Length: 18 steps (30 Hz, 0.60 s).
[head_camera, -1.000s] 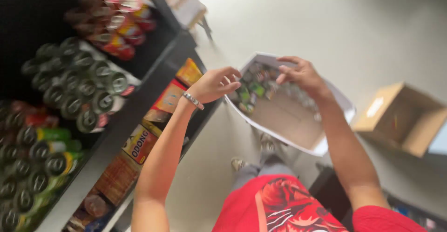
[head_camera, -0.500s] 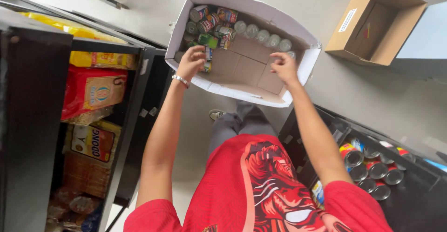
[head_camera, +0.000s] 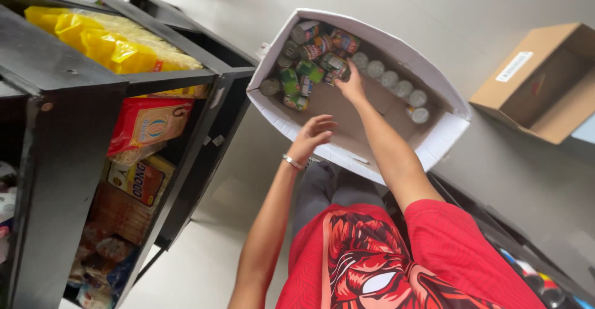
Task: Restocking various canned food items from a container onto store shelves.
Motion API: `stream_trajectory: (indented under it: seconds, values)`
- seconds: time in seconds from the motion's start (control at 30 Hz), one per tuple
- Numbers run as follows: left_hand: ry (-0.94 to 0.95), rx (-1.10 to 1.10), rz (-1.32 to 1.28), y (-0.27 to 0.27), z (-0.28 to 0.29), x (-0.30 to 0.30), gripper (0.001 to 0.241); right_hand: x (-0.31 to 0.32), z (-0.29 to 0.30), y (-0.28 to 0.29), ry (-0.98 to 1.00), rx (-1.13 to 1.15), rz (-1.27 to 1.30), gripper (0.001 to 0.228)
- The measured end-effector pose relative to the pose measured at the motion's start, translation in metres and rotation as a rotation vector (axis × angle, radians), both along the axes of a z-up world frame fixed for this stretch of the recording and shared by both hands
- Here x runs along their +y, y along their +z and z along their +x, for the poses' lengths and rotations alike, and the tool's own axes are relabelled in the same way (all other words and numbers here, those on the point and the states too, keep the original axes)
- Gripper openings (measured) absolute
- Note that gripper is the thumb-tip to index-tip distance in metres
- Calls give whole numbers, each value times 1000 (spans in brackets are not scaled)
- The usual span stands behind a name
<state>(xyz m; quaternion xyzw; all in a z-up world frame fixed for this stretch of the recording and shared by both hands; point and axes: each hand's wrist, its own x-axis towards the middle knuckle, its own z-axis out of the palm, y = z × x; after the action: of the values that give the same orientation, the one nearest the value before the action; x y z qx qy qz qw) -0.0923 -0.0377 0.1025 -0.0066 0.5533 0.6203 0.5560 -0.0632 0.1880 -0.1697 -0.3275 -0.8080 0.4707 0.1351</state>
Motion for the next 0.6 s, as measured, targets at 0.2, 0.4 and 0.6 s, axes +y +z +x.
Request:
stream_trajectory:
  seconds: [0.2,0.4,0.6]
  values:
    - [32,128,144,21,9,14,47,-9,-35,11,-201,-177,-247,71]
    - [106,601,-164,73,-12,-13,60,-41,-11,190,31,-85,-45,51]
    - [21,1533,-326,151,2,-72,108,-101,4,435,673,-25,-205,48]
